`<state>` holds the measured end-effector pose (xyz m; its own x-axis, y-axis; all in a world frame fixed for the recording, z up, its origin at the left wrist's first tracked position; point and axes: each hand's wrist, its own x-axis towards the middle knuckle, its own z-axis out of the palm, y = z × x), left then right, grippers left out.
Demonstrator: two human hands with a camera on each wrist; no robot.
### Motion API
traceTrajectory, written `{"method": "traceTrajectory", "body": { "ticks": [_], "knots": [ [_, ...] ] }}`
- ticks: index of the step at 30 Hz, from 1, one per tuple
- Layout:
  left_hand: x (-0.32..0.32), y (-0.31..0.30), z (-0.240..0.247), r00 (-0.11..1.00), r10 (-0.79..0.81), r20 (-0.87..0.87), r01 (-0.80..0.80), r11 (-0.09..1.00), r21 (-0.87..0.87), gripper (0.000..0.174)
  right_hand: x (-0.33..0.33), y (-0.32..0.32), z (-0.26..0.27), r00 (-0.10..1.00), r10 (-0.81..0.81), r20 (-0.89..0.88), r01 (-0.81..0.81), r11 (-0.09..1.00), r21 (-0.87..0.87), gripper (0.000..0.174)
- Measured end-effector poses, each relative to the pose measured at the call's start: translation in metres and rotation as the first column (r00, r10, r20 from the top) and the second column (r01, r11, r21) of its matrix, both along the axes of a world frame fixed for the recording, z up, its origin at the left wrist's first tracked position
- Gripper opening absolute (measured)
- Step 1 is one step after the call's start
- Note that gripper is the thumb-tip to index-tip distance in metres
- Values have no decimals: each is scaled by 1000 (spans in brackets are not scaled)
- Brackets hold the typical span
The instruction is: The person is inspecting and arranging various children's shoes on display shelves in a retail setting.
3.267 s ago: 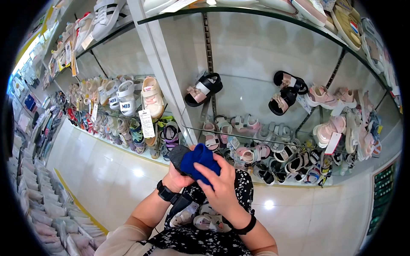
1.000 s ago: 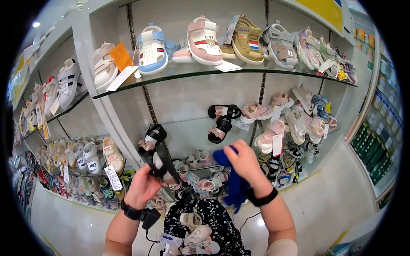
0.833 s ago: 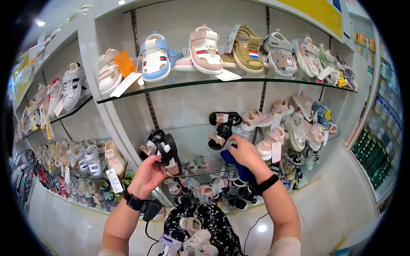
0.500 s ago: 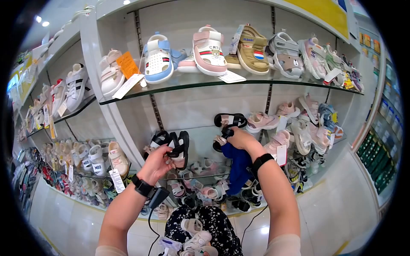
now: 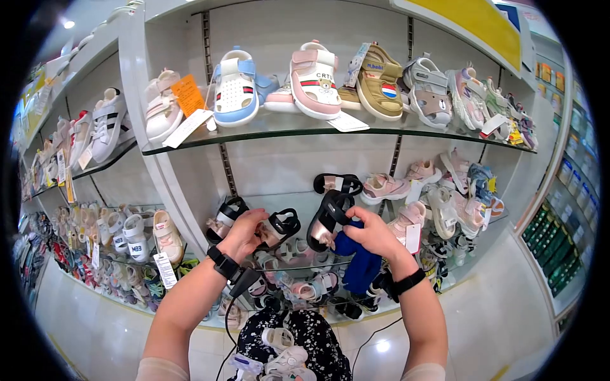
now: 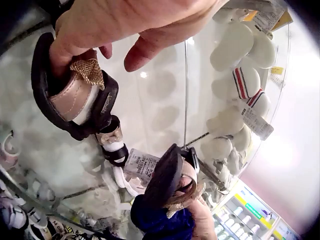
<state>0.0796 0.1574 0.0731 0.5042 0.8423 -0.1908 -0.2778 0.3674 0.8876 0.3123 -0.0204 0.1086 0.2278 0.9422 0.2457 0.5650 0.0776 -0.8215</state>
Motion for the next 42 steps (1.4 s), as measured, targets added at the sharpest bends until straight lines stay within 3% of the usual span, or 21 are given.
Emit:
{"method": "traceTrajectory", "body": {
  "ticks": [4, 7, 9, 10, 11, 12, 13, 14, 18, 19, 20, 21, 24, 25, 26, 27, 29, 31, 38, 41, 42],
  "knots": [
    [-8, -3, 2, 995, -75, -66, 80, 994, 80, 51, -3, -17, -12, 1000, 22, 18, -24, 995, 93, 20],
    [-25, -29, 20, 972, -4, -236, 56, 975, 214, 51, -7, -25, -21, 925, 111, -365, -78, 992, 104, 21],
    [-36, -36, 8, 971, 92, -220, 5, 914, 405, 47, 11, -34, -48, 739, 217, -637, -200, 975, 100, 29],
    [-41, -41, 0, 970, 128, -206, -10, 869, 495, 45, 19, -33, -77, 621, 142, -771, -122, 989, 85, 39],
    [-48, -50, -4, 983, 106, -148, -14, 853, 521, 38, 7, -38, -81, 618, 84, -781, -21, 996, 91, 41],
    [-53, -60, -5, 991, 60, -119, 12, 853, 523, 33, -9, -41, -75, 865, 150, -479, -64, 979, 191, 41],
    [-60, -69, -6, 989, 23, -147, 54, 865, 499, 30, -26, -45, -68, 996, 74, -42, -59, 955, 292, 42],
    [-65, -76, -9, 984, -13, -176, 96, 876, 472, 27, -43, -49, -62, 953, -96, 286, -38, 902, 430, 42],
    [-72, -101, -10, 982, -55, -181, 137, 867, 480, 18, -50, -68, -98, 998, 8, 69, -33, 929, 370, 32],
    [-73, -102, -14, 986, -66, -155, 136, 855, 501, 16, -53, -72, -105, 971, 96, -218, -28, 954, 298, 30],
    [-74, -102, -15, 986, -72, -151, 140, 848, 511, 16, -57, -72, -110, 816, 238, -527, -73, 946, 315, 27],
    [-75, -103, -16, 987, -75, -145, 141, 840, 524, 16, -63, -72, -112, 548, 324, -771, -73, 937, 342, 24],
    [-77, -104, -16, 987, -94, -131, 150, 835, 530, 15, -72, -78, -93, 227, 189, -955, -36, 982, 186, 17],
    [-78, -105, -16, 987, -103, -126, 154, 836, 526, 15, -74, -79, -89, 219, 184, -958, -55, 983, 176, 18],
    [-77, -105, -17, 985, -111, -128, 164, 825, 541, 14, -77, -80, -88, 260, 193, -946, -80, 981, 178, 19],
    [-76, -105, -20, 984, -120, -130, 173, 812, 557, 14, -77, -80, -87, 386, 226, -894, -116, 974, 196, 20],
    [-73, -108, -21, 979, -126, -158, 197, 762, 616, 13, -76, -82, -89, 668, 305, -679, -187, 952, 243, 24],
    [-70, -113, -20, 974, -168, -154, 227, 765, 603, 13, -77, -85, -88, 842, 329, -428, -226, 935, 275, 29],
    [-64, -123, -18, 959, -226, -169, 282, 788, 547, 12, -74, -88, -87, 959, 265, -102, -214, 911, 354, 47],
    [-63, -125, -21, 954, -246, -173, 301, 780, 549, 12, -73, -87, -90, 945, 289, -151, -221, 909, 352, 55],
    [-62, -126, -22, 951, -255, -172, 308, 778, 547, 12, -70, -88, -89, 871, 385, -306, -290, 905, 312, 61]
  ]
}}
